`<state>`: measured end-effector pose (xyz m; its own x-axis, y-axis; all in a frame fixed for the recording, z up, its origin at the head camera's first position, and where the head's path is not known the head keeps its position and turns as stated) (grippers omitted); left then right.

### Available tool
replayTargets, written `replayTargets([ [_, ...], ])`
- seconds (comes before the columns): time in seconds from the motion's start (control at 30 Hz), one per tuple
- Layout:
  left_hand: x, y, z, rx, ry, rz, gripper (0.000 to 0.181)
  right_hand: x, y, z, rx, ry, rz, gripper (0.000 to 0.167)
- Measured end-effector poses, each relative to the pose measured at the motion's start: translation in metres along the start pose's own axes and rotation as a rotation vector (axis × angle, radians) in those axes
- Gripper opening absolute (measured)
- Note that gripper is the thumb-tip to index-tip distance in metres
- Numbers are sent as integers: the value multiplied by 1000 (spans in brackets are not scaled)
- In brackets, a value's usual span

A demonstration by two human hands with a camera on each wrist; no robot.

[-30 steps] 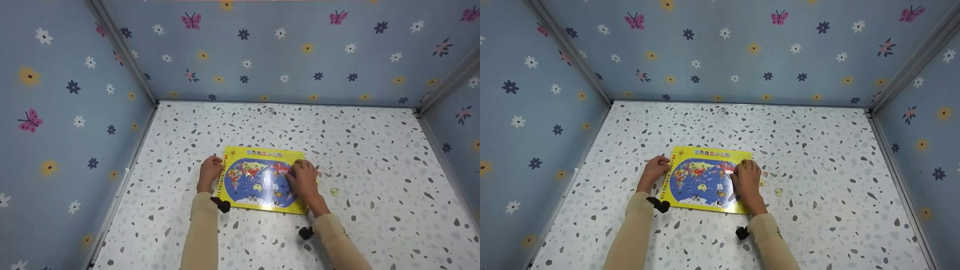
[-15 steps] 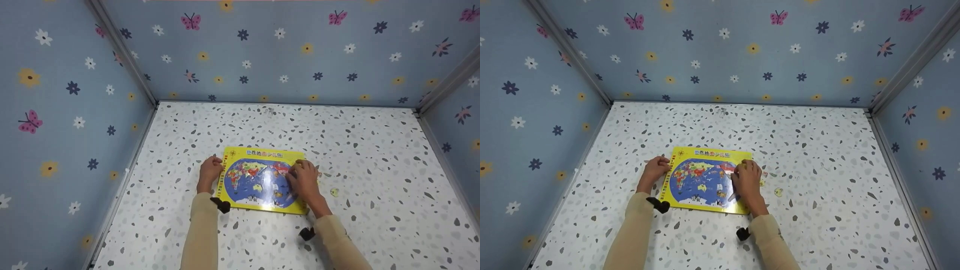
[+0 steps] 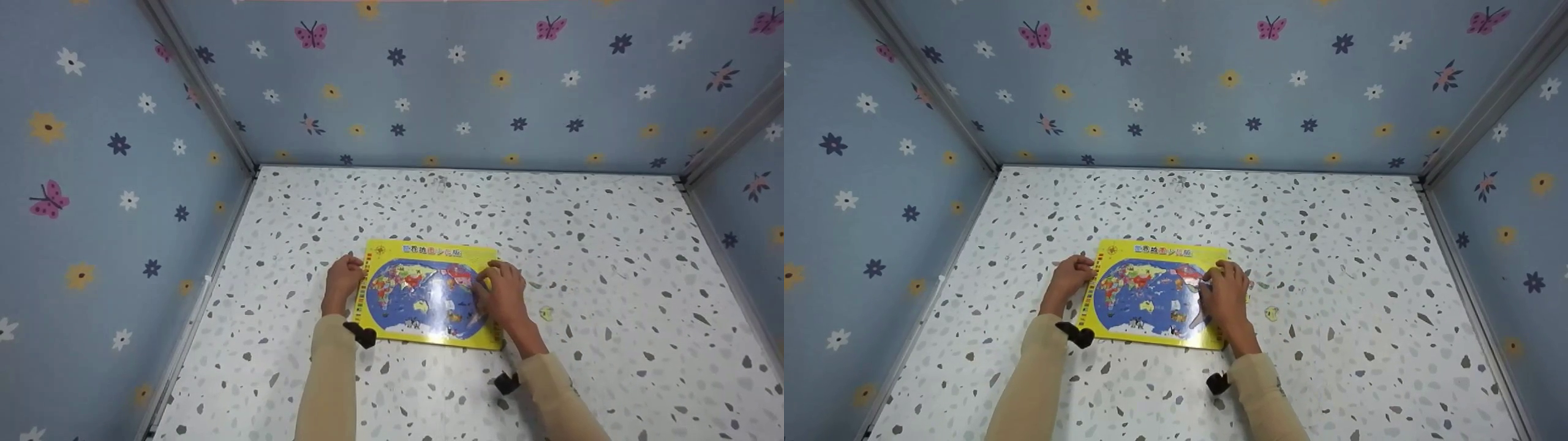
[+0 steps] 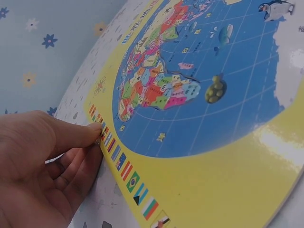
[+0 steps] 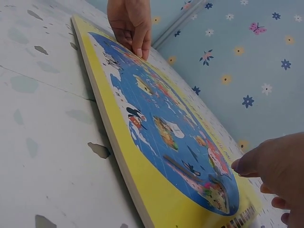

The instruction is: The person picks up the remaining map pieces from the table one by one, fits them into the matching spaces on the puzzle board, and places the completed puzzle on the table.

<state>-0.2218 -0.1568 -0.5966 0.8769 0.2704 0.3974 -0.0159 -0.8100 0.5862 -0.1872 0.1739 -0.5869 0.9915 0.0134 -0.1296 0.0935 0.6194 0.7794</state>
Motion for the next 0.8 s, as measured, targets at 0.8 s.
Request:
replayTargets([
  [0.8, -2, -2, 1, 22, 38, 11, 25, 5, 25, -19, -19, -38, -38, 12],
])
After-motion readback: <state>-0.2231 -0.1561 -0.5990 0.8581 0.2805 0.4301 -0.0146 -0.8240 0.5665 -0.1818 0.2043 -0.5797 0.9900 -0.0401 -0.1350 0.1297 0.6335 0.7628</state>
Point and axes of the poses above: each hand's wrist, its own x-axis away from the middle knuckle, its own y-axis out of the back of the hand, z = x × y, the point moved 2 cm from there along -x, towards the middle knuckle, and after that the axes turned 6 degrees about -x, right-handed, at the moved point
